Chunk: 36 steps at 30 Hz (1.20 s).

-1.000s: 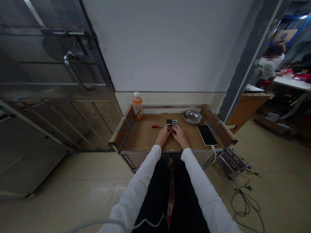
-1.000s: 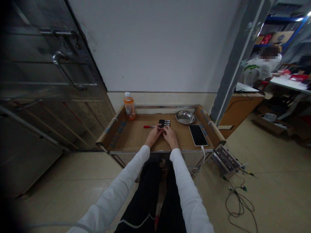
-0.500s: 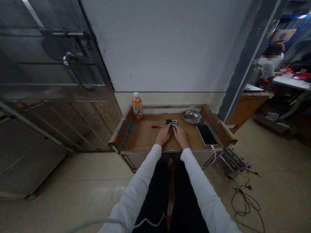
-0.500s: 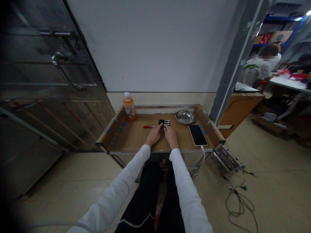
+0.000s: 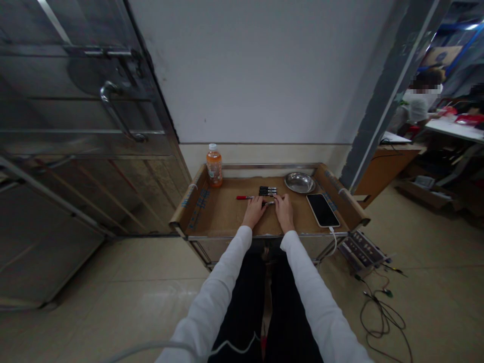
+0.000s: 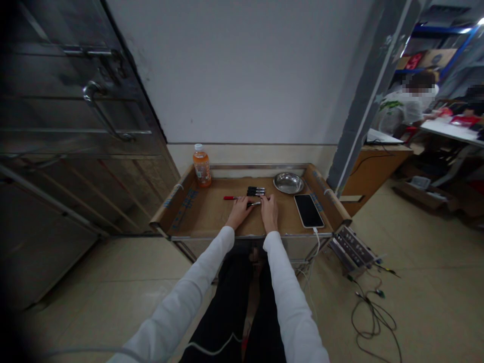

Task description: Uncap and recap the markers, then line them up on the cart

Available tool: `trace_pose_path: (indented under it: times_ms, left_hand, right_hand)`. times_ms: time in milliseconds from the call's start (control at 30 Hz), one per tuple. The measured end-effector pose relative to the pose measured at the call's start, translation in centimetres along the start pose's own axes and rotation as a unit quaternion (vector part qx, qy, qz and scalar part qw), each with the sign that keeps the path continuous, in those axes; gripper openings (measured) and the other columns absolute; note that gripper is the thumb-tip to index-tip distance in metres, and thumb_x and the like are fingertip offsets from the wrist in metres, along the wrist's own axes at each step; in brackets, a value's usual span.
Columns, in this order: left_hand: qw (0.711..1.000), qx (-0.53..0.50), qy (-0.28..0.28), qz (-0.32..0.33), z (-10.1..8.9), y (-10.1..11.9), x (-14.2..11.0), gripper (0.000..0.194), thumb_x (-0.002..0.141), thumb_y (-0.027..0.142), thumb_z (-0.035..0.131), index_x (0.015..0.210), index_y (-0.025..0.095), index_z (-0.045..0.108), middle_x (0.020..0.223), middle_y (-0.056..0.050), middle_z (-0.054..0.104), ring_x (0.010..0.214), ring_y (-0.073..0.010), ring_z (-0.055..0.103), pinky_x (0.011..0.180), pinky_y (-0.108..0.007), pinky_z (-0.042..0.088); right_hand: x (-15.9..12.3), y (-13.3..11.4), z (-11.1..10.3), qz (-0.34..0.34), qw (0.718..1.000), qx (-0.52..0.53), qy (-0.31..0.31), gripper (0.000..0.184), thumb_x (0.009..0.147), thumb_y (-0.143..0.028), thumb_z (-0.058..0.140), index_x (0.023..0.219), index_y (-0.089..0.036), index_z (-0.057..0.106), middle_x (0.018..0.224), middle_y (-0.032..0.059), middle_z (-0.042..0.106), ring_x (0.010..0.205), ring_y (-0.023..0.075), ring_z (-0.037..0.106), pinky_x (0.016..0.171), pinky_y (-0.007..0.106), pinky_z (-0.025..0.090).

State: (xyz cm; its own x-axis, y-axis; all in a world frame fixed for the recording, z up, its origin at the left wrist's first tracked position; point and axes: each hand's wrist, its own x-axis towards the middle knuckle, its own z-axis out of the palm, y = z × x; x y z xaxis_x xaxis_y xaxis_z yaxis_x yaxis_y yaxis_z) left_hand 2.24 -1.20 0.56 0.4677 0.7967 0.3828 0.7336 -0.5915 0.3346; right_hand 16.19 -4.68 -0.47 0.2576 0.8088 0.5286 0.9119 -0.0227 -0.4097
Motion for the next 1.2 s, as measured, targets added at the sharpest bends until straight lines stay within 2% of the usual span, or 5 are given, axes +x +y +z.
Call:
trace_pose_path:
  times_ms: [400,600,800,1000,1200]
  left_hand:
    - [0.999,-0.031,0.034,-0.002,0.0,-0.1,0.1,0.014,0.095,0.027,0.044,0.1,0.018,0.053,0.102,-0.007,0.064,0.101,-0.0204,0.058,0.092,-0.035,0.041]
    - [0.994,-0.074,0.077,0.011,0.0,-0.3,0.0,0.024,0.094,0.021,0.043,0.116,0.016,0.051,0.112,-0.01,0.063,0.105,-0.0197,0.059,0.094,-0.034,0.044]
    - [0.99,-0.05,0.122,-0.046,-0.4,0.1,-0.1,0.027,0.097,0.023,0.037,0.119,0.015,0.052,0.114,-0.012,0.063,0.105,-0.0201,0.059,0.091,-0.033,0.045]
    - [0.973,0.093,0.133,-0.164,-1.2,0.7,-0.9,0.027,0.096,0.024,0.035,0.111,0.015,0.056,0.104,-0.012,0.064,0.101,-0.0269,0.056,0.089,-0.042,0.044]
    - [0.955,0.158,0.114,-0.222,-1.1,0.9,-1.3,0.026,0.092,0.013,0.033,0.103,0.009,0.056,0.107,-0.017,0.059,0.105,-0.0283,0.053,0.088,-0.039,0.044]
  right_hand:
    - [0.2,-0.2,-0.3,-0.019,0.998,0.049,-0.031,0.037,0.094,-0.02,0.037,0.121,-0.021,0.062,0.108,0.0114,0.057,0.093,0.0192,0.06,0.082,0.029,0.047]
    - [0.0,-0.6,-0.8,-0.135,0.977,0.156,-0.05,0.057,0.086,-0.007,0.036,0.139,-0.026,0.045,0.129,0.0041,0.058,0.117,0.0169,0.055,0.102,0.032,0.044]
    - [-0.3,-1.3,-1.4,-0.122,0.98,0.147,-0.048,0.065,0.086,-0.01,0.039,0.147,-0.026,0.028,0.139,0.0034,0.051,0.121,0.0192,0.054,0.101,0.035,0.046]
    - [0.1,-0.2,0.6,-0.086,0.99,0.11,-0.026,0.051,0.087,-0.009,0.034,0.136,-0.015,0.045,0.139,0.0101,0.051,0.128,0.0189,0.047,0.108,0.037,0.039]
    - [0.0,0.5,1.5,-0.046,0.998,0.036,-0.024,0.044,0.083,-0.007,0.038,0.123,-0.013,0.057,0.139,0.0118,0.048,0.125,0.0223,0.047,0.104,0.038,0.041]
